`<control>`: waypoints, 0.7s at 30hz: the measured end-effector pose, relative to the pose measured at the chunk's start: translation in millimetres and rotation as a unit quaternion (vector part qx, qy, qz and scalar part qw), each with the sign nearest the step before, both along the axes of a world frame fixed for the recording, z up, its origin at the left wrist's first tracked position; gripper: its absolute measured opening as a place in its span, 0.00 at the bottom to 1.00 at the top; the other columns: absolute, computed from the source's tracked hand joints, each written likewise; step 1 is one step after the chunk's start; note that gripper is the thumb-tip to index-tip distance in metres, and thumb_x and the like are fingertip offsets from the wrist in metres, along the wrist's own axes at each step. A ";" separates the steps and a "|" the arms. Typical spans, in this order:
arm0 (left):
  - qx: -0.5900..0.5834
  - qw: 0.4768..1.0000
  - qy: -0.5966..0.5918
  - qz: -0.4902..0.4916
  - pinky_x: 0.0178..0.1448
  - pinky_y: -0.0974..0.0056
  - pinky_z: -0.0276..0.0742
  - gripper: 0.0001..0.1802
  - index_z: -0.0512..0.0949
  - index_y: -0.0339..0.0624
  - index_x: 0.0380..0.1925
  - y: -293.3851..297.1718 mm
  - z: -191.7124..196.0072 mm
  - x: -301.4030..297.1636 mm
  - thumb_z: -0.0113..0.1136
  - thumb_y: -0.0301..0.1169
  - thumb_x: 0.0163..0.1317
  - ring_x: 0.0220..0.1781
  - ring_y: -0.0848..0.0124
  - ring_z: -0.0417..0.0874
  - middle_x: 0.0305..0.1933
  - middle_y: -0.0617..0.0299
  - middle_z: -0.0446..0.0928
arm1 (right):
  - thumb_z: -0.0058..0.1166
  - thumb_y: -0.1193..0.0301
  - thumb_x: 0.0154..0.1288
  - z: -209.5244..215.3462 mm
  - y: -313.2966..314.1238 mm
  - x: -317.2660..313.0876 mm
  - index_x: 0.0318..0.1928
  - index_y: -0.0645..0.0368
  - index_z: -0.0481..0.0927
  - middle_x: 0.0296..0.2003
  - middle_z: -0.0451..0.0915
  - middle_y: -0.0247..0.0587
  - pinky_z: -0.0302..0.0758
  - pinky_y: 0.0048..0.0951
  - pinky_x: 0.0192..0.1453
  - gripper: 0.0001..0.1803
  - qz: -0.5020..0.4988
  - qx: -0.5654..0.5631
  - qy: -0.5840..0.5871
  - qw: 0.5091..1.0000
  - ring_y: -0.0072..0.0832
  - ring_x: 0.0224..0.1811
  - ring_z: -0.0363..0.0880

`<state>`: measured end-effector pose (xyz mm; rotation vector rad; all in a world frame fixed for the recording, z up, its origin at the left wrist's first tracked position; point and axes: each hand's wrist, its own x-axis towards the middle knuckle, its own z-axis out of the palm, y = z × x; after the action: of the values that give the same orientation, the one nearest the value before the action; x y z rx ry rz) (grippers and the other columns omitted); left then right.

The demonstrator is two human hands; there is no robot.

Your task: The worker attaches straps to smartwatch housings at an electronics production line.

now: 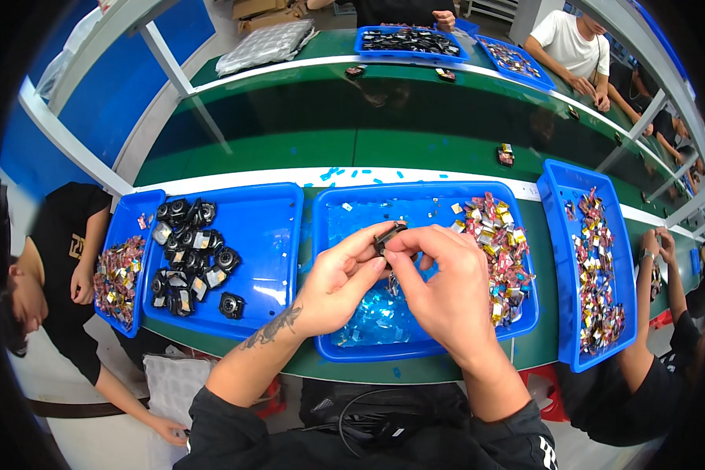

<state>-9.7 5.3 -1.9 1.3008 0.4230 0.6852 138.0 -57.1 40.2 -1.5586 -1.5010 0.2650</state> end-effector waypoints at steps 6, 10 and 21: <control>0.031 0.999 -0.002 -0.005 0.67 0.62 0.71 0.25 0.60 0.31 0.67 -3.2 3.6 -0.8 0.45 0.19 0.71 0.65 0.66 0.73 0.66 0.52 0.69 | 0.67 0.77 0.50 5.2 -3.3 -0.3 0.26 0.59 0.78 0.22 0.80 0.35 0.69 0.30 0.32 0.08 -0.017 0.016 0.012 1.000 0.28 0.22 0.72; 0.039 0.999 -0.036 0.012 0.65 0.62 0.72 0.24 0.61 0.31 0.67 -1.4 3.5 -0.5 0.45 0.20 0.71 0.64 0.67 0.74 0.64 0.51 0.71 | 0.70 0.78 0.47 0.6 -6.5 -0.5 0.25 0.60 0.75 0.23 0.78 0.37 0.68 0.28 0.30 0.13 -0.054 0.033 0.023 0.998 0.28 0.23 0.72; 0.251 0.963 -0.002 0.093 0.62 0.60 0.75 0.20 0.74 0.37 0.58 4.4 4.8 -4.9 0.49 0.18 0.67 0.59 0.61 0.78 0.57 0.48 0.75 | 0.61 0.83 0.60 -12.2 -29.2 -7.4 0.44 0.68 0.76 0.38 0.81 0.42 0.82 0.24 0.49 0.12 0.041 -0.012 0.310 0.950 0.24 0.43 0.83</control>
<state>-14.6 9.6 2.9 1.7518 0.3826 0.9954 130.6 -86.4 28.1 -1.2644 -1.0617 0.7488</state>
